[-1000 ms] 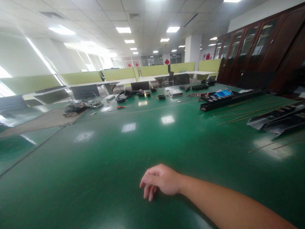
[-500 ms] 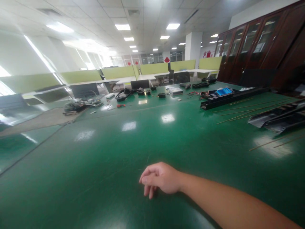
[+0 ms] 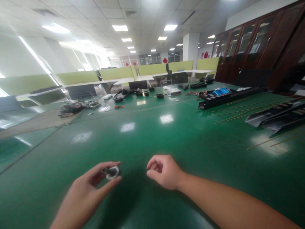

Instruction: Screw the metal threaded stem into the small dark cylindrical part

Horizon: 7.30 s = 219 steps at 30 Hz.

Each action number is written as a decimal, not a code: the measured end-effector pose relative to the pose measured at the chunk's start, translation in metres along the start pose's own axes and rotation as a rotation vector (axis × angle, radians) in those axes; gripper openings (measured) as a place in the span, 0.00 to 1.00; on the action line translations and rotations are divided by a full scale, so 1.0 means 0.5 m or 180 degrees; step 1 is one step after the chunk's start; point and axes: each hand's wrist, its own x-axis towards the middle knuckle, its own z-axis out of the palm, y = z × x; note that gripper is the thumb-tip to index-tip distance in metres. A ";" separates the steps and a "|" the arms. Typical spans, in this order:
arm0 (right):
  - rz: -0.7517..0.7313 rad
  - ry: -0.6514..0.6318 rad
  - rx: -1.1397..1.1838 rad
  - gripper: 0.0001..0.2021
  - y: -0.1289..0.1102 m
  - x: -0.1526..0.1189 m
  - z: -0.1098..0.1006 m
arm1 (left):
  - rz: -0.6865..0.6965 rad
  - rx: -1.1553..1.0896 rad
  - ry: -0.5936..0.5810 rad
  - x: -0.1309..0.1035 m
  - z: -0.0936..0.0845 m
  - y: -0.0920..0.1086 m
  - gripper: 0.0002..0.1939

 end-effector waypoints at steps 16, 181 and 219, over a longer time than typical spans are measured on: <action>-0.0276 0.0585 -0.0879 0.21 0.010 0.008 -0.010 | 0.1059 -0.0203 -0.0391 0.057 0.160 -0.002 0.16; 0.0274 0.0582 0.0516 0.05 0.016 0.014 -0.017 | 0.1333 -0.0407 0.0128 0.043 0.158 0.009 0.11; 0.0354 0.0644 0.0673 0.07 0.015 0.015 -0.018 | 0.1308 -0.0392 0.0205 0.043 0.155 0.007 0.11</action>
